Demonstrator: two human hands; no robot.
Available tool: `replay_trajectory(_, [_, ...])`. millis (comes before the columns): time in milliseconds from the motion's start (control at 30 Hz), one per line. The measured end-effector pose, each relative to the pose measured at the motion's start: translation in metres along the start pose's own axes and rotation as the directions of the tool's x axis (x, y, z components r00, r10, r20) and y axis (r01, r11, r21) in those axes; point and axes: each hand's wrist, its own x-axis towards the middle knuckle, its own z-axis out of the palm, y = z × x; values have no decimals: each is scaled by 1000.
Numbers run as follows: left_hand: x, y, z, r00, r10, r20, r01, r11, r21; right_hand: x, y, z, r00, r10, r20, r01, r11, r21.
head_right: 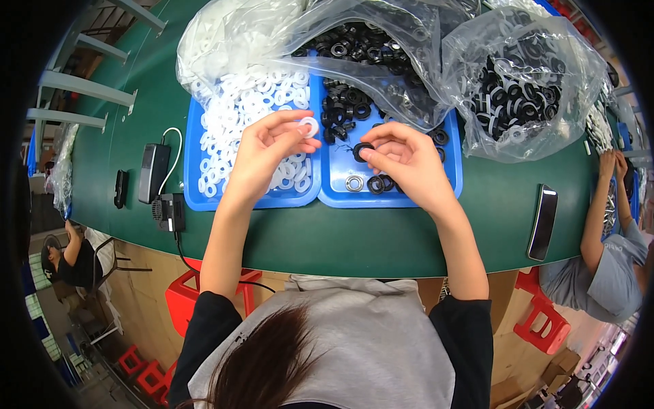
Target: The person repeatedly takes white rings and black grommets from trays, fits the white rings into the black grommets by hand, and places the assembled pieces into a plastic bag.
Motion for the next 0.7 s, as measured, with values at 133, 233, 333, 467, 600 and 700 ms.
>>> replay_trajectory(133, [-4, 2, 11, 998, -67, 17, 68, 996, -63, 1, -2, 1, 999, 34, 8, -35, 996, 85])
replay_trajectory(233, [-5, -3, 15, 995, -76, 61, 82, 991, -108, 1, 1, 3, 999, 38, -6, -37, 993, 112])
replay_trajectory(333, [-7, -4, 19, 992, -88, 94, 102, 984, -146, 0, 3, 5, 1000, 20, 7, -21, 992, 124])
replay_trajectory(467, [-8, -11, 20, 991, -46, 123, 57, 995, -87, -2, 0, 14, 997, -76, 14, 76, 996, 37])
replay_trajectory(600, [-8, -10, 21, 988, -88, 123, 100, 990, -95, -1, 5, 19, 963, -268, -32, 260, 953, -156])
replay_trajectory(700, [-9, -12, 22, 987, -96, 126, 109, 989, -97, -2, 6, 21, 953, -302, -32, 283, 922, -266])
